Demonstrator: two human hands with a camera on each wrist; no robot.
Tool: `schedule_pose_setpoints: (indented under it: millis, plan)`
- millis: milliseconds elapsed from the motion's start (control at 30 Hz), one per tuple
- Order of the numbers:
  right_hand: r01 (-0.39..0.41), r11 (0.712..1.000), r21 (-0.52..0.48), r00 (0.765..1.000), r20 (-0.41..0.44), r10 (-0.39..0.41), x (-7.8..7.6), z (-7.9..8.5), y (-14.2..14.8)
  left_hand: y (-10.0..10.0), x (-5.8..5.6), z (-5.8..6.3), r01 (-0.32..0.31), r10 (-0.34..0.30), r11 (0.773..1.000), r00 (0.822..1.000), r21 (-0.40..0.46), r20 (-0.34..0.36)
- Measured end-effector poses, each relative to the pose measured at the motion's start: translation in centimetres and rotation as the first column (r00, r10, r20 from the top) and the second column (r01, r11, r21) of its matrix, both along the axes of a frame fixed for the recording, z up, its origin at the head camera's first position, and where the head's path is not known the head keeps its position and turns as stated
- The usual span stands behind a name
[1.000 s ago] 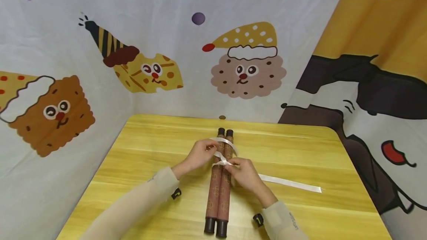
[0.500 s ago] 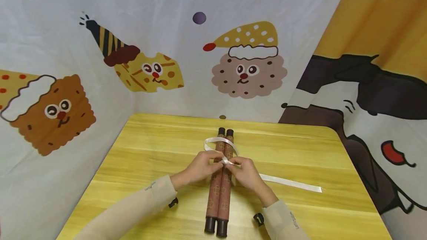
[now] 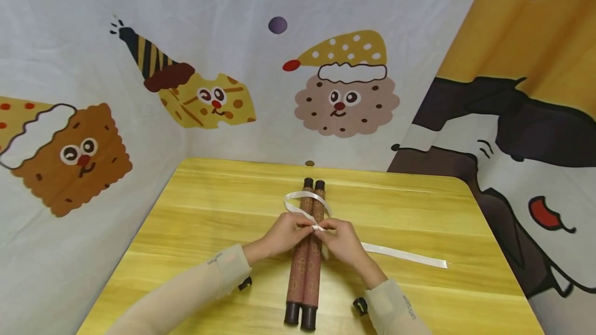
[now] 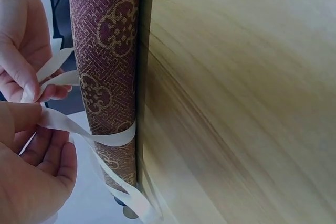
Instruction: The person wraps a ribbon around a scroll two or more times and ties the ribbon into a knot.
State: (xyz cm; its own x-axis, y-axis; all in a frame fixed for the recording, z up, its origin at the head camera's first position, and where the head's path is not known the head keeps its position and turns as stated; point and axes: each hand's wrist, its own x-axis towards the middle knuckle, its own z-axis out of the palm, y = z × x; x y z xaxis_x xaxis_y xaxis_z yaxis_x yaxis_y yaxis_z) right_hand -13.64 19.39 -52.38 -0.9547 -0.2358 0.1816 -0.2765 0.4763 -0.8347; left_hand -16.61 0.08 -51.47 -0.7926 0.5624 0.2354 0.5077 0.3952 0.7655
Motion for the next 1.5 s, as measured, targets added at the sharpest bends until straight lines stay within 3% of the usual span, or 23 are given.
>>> schedule_pose_setpoints:
  millis: [167, 367, 633, 800, 1033, 1233, 1500]
  plan:
    - [0.026, 0.999, 0.021, 0.999, -0.036, -0.026, 0.0, 0.0, -0.2, 0.0, -0.1, -0.1, -0.019, 0.019, 1.0, 1.0, -0.011, 0.011]
    - [-0.024, 0.999, 0.045, 0.994, -0.107, 0.029, -0.2, 0.0, -0.2, -0.2, 0.0, 0.1, -0.014, 0.014, 1.0, 1.0, -0.013, 0.005]
    - [-0.073, 0.992, 0.1, 0.961, -0.26, 0.096, -0.6, 0.1, 0.1, -0.4, 0.0, 0.0, -0.017, 0.017, 1.0, 0.999, -0.003, 0.035]
    - [-0.045, 0.997, 0.07, 0.974, -0.219, 0.059, -0.8, 0.2, 0.1, -0.6, 0.2, 0.0, -0.067, 0.067, 0.998, 0.997, 0.002, 0.046]
    - [-0.002, 0.999, 0.045, 0.988, -0.151, 0.008, -0.7, 0.1, 0.3, -0.6, 2.0, -0.1, -0.237, 0.237, 0.972, 0.972, 0.0, 0.004]
    - [0.013, 0.999, 0.043, 0.993, -0.116, -0.008, -0.8, 0.0, 0.4, 0.1, 3.4, -0.5, -0.183, 0.183, 0.983, 0.981, 0.009, -0.062]
    - [0.012, 0.999, 0.04, 0.998, -0.059, -0.01, -0.9, 0.2, 0.0, 0.9, 3.0, -1.0, -0.188, 0.182, 0.982, 0.973, -0.028, -0.144]
